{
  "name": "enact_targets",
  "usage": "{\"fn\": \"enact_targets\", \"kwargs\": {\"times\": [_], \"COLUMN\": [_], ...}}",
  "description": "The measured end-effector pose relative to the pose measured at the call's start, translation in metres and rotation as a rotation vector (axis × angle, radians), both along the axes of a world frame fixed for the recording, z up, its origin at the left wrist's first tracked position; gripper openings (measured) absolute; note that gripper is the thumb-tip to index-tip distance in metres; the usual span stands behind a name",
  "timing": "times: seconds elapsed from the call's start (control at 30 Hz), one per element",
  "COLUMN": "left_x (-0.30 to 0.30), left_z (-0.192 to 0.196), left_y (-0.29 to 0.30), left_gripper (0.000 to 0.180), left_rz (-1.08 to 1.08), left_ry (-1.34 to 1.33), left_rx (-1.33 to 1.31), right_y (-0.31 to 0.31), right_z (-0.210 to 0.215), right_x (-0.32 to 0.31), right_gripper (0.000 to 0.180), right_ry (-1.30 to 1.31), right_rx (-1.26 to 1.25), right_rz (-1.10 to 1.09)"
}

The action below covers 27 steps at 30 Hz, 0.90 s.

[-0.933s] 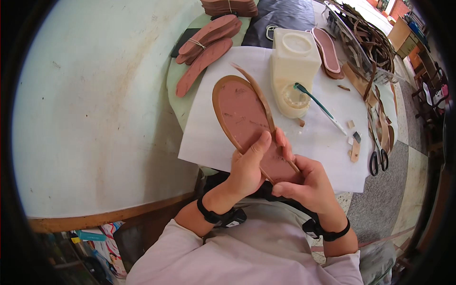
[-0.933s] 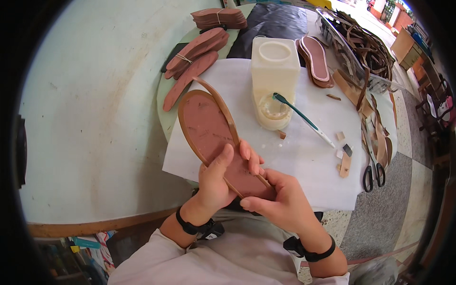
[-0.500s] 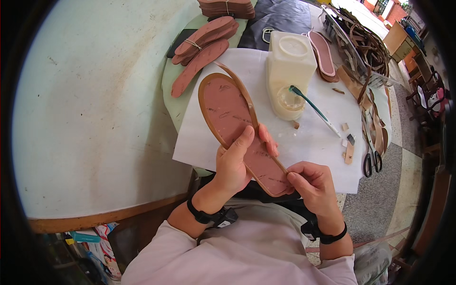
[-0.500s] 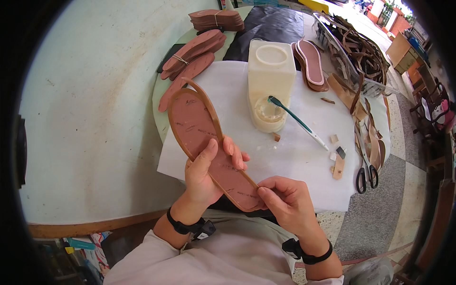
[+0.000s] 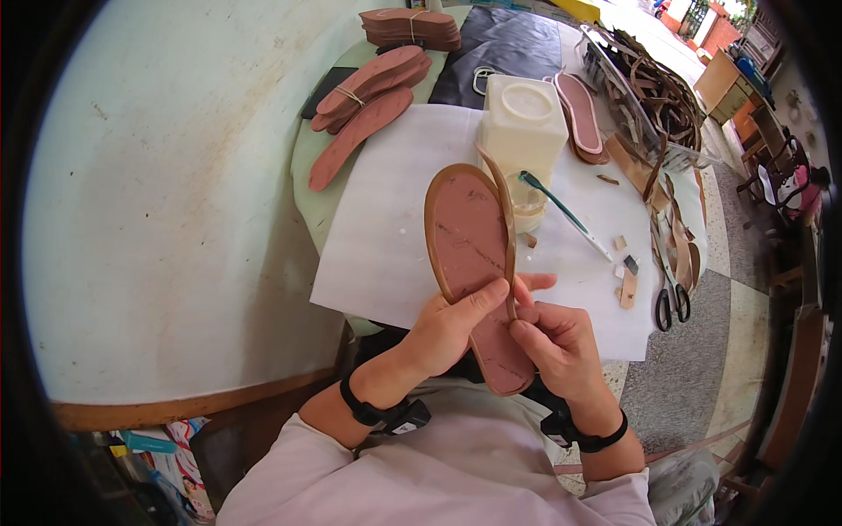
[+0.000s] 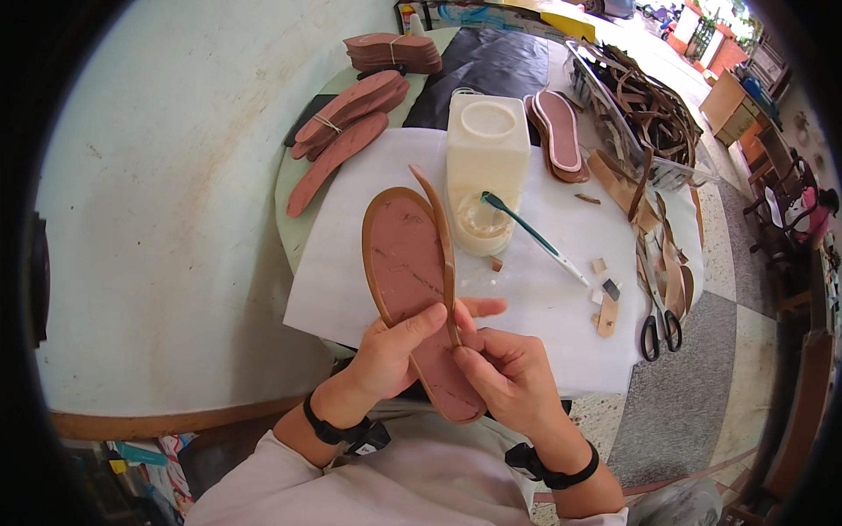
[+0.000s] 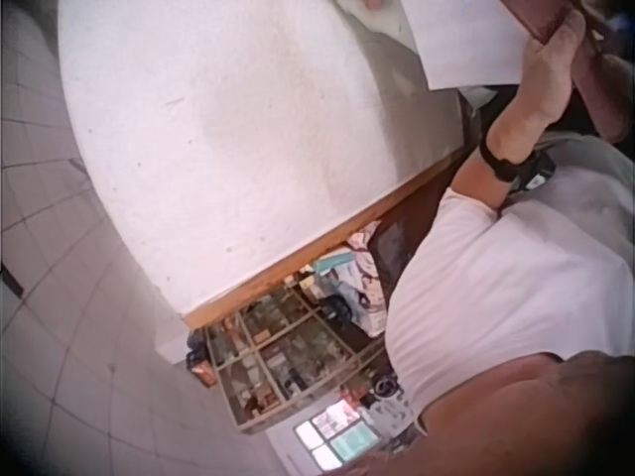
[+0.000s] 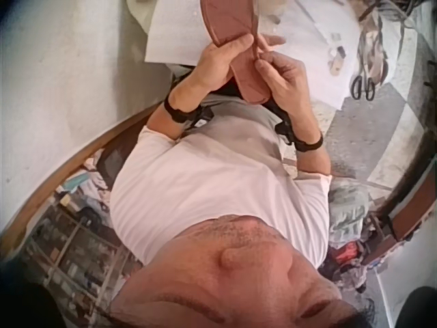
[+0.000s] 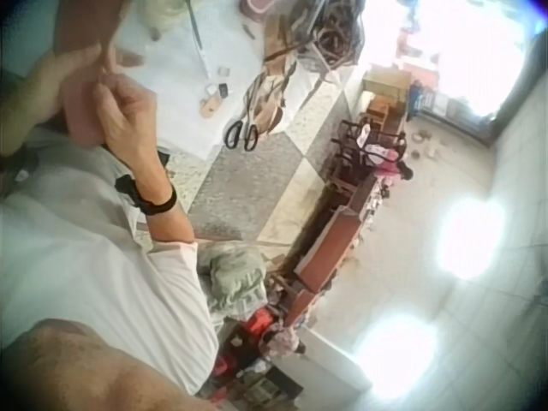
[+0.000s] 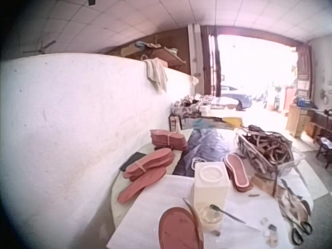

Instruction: Applying glue and assembling layers of a shoe insole.

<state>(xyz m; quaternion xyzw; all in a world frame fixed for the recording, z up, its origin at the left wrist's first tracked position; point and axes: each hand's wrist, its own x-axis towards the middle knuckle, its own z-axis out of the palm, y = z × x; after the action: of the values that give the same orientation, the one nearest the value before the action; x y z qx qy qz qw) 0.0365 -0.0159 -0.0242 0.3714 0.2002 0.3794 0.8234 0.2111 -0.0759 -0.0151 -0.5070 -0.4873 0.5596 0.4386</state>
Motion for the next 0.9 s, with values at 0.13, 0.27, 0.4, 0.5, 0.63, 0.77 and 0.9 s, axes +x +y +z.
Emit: {"fn": "enact_targets", "kwargs": {"times": [0.13,0.27,0.4,0.5,0.63,0.77,0.9], "left_x": [0.004,-0.001,0.004,0.009,0.004,-0.003,-0.016], "left_z": [0.004,0.001,0.0,0.0,0.009,0.008,0.013], "left_y": [0.0,0.0,-0.013,-0.015,-0.01,-0.005,0.0], "left_gripper": [0.033,0.047,0.042,0.022,0.015,0.01,0.01], "left_rz": [-0.047,-0.08,-0.154,-0.157,-0.316,-0.454,-0.5], "left_ry": [0.099,0.218,0.258,0.41,0.503,0.507,0.501], "left_rx": [0.064,0.197,0.194,0.388,0.277,0.276,0.355], "right_y": [0.005,0.009,0.014,0.012,0.011,0.016,0.025], "right_z": [-0.002,0.008,0.008,0.007,0.007,0.01,0.014], "right_x": [-0.007,-0.016,-0.01,-0.014,-0.003,0.006,0.005], "right_gripper": [0.013,0.012,0.009,0.008,0.01,0.014,0.015], "right_ry": [0.047,-0.061,-0.101,-0.089,-0.08,-0.061,0.008], "right_rx": [0.12,0.304,0.373,0.384,0.331,0.308,0.211], "right_rz": [-0.135,-0.339,-0.384,-0.392,-0.355,-0.36,-0.302]}}
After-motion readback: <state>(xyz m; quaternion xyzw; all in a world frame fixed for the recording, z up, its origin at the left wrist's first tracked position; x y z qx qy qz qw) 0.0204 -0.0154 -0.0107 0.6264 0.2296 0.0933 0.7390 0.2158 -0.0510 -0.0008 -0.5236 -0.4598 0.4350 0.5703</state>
